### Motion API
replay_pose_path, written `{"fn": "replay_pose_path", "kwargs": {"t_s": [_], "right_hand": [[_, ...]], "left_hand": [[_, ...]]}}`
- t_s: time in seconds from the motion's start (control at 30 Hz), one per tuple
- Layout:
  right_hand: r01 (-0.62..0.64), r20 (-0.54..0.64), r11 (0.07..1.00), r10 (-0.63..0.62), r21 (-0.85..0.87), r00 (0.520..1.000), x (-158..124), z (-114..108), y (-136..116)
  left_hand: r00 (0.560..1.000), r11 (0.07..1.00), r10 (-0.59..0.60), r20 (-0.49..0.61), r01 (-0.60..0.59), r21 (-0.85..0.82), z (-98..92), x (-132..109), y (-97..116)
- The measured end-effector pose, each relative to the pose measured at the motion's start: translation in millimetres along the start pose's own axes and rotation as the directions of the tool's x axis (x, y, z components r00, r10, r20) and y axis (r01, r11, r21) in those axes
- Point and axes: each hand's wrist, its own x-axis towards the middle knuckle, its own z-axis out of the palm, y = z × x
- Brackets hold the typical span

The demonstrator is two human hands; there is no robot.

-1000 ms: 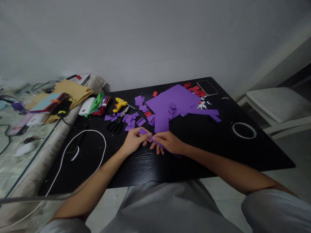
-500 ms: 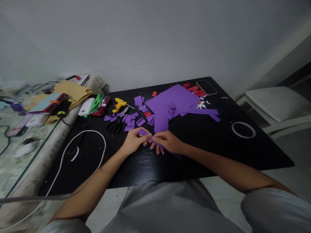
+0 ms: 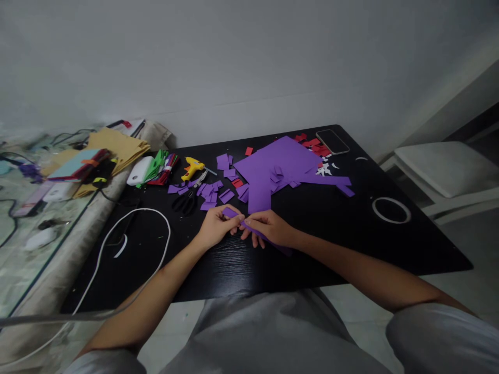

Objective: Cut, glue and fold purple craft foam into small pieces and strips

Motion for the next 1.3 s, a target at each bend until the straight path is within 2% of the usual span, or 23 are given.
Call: {"fn": "replay_pose_path", "kwargs": {"t_s": [0.17, 0.3, 0.43, 0.67, 0.97, 1.17, 1.3], "right_hand": [[-0.020, -0.023, 1.000, 0.020, 0.020, 1.000, 0.5, 0.6, -0.4], [0.030, -0.048, 0.999, -0.031, -0.023, 0.998, 0.1, 1.1, -0.2], [0.077, -0.049, 0.993, -0.081, -0.086, 0.995, -0.2, 0.9, 2.3], [0.103, -0.042, 0.979, -0.112, -0.175, 0.993, -1.2, 0.7, 1.3], [0.044, -0.030, 0.997, -0.045, -0.056, 0.999, -1.1, 1.7, -1.1], [0.088, -0.024, 0.980, -0.094, -0.177, 0.995, -1.0, -0.7, 2.2], [0.103, -0.010, 0.976, -0.107, -0.193, 0.994, -1.4, -1.0, 2.6]], "left_hand": [[0.997, 0.997, 0.026, -0.077, -0.031, -0.066, -4.4, 2.2, -2.4], [0.999, 0.991, 0.006, -0.049, -0.012, -0.133, -2.1, 2.3, -7.4], [1.000, 0.995, -0.013, -0.019, 0.011, -0.102, 0.4, 1.5, -9.2], [0.999, 0.998, 0.041, -0.032, -0.043, -0.054, 0.7, 0.1, -3.0], [0.993, 0.998, 0.064, -0.102, -0.067, -0.022, -1.6, 0.8, 0.1], [0.998, 0.997, 0.067, 0.003, -0.067, -0.029, -1.3, 1.7, -2.8], [0.996, 0.996, 0.089, 0.001, -0.089, -0.010, -0.5, 0.6, -1.6]]}}
